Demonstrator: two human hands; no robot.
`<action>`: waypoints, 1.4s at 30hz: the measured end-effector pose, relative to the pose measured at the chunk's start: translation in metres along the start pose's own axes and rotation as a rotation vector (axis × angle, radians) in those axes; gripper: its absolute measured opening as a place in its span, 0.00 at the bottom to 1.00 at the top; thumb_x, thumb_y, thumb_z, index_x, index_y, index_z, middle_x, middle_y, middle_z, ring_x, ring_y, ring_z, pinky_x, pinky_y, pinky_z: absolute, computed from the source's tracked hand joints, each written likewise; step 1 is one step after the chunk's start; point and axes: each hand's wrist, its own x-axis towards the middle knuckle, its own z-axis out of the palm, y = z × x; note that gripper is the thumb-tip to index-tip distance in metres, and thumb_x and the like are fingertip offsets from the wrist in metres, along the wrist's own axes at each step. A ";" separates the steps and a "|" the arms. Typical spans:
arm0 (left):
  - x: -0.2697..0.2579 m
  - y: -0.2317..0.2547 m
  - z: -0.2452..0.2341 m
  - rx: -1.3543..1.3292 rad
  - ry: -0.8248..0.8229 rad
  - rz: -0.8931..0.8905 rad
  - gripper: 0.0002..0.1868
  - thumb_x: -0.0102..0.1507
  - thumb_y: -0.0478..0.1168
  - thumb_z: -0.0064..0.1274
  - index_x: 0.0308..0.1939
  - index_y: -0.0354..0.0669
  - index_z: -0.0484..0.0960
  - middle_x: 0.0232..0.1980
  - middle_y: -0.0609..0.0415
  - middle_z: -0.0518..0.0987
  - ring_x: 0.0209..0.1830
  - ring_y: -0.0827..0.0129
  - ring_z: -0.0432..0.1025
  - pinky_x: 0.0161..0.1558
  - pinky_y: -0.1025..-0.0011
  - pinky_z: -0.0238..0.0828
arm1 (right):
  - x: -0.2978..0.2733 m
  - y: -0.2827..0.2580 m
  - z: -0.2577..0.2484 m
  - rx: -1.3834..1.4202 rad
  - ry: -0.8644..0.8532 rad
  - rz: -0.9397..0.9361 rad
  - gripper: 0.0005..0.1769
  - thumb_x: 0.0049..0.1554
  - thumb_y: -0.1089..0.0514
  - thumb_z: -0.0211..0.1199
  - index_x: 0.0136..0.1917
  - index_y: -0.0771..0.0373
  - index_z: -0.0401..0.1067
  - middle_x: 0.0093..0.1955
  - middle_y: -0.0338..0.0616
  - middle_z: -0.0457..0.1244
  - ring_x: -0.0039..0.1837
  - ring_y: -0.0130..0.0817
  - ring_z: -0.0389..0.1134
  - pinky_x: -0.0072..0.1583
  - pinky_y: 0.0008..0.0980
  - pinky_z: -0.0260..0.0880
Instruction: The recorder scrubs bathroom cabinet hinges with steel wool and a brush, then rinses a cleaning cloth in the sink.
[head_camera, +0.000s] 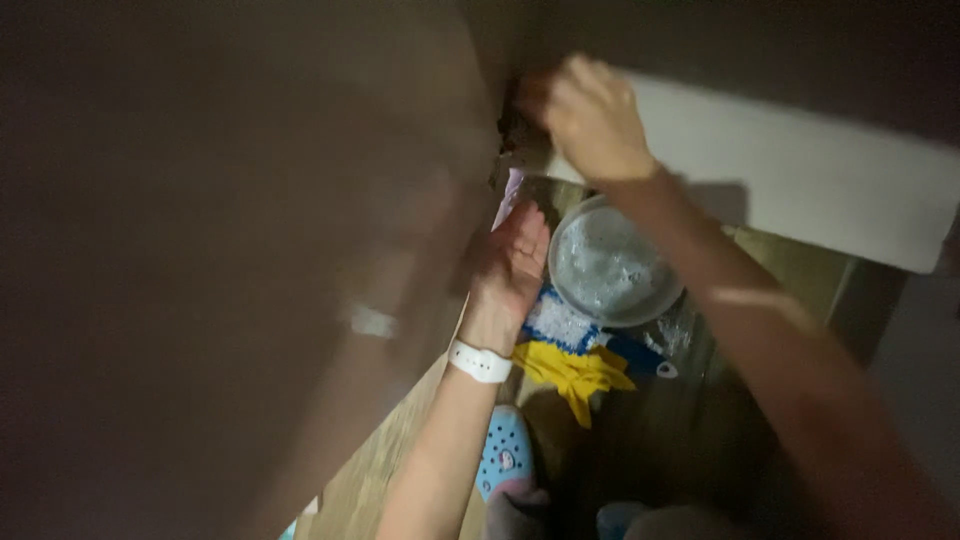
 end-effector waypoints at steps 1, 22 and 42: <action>0.005 0.001 0.005 -0.004 -0.006 0.005 0.23 0.71 0.45 0.39 0.64 0.34 0.75 0.65 0.46 0.77 0.68 0.61 0.69 0.72 0.62 0.61 | 0.002 0.007 0.003 -0.002 0.004 -0.008 0.16 0.56 0.61 0.62 0.56 0.54 0.81 0.60 0.36 0.68 0.64 0.39 0.63 0.60 0.40 0.68; -0.003 -0.011 -0.012 -0.052 -0.011 0.009 0.21 0.71 0.43 0.39 0.60 0.33 0.78 0.66 0.45 0.77 0.71 0.58 0.66 0.73 0.59 0.59 | -0.006 -0.013 -0.036 0.307 0.088 0.316 0.09 0.56 0.70 0.61 0.51 0.66 0.75 0.58 0.51 0.68 0.66 0.50 0.70 0.67 0.45 0.72; -0.020 -0.003 0.023 -0.061 0.012 -0.010 0.20 0.70 0.39 0.42 0.63 0.31 0.75 0.67 0.45 0.76 0.70 0.60 0.67 0.72 0.62 0.62 | -0.012 -0.022 0.007 0.228 0.095 0.330 0.13 0.55 0.66 0.65 0.54 0.61 0.78 0.56 0.46 0.65 0.65 0.47 0.67 0.63 0.48 0.72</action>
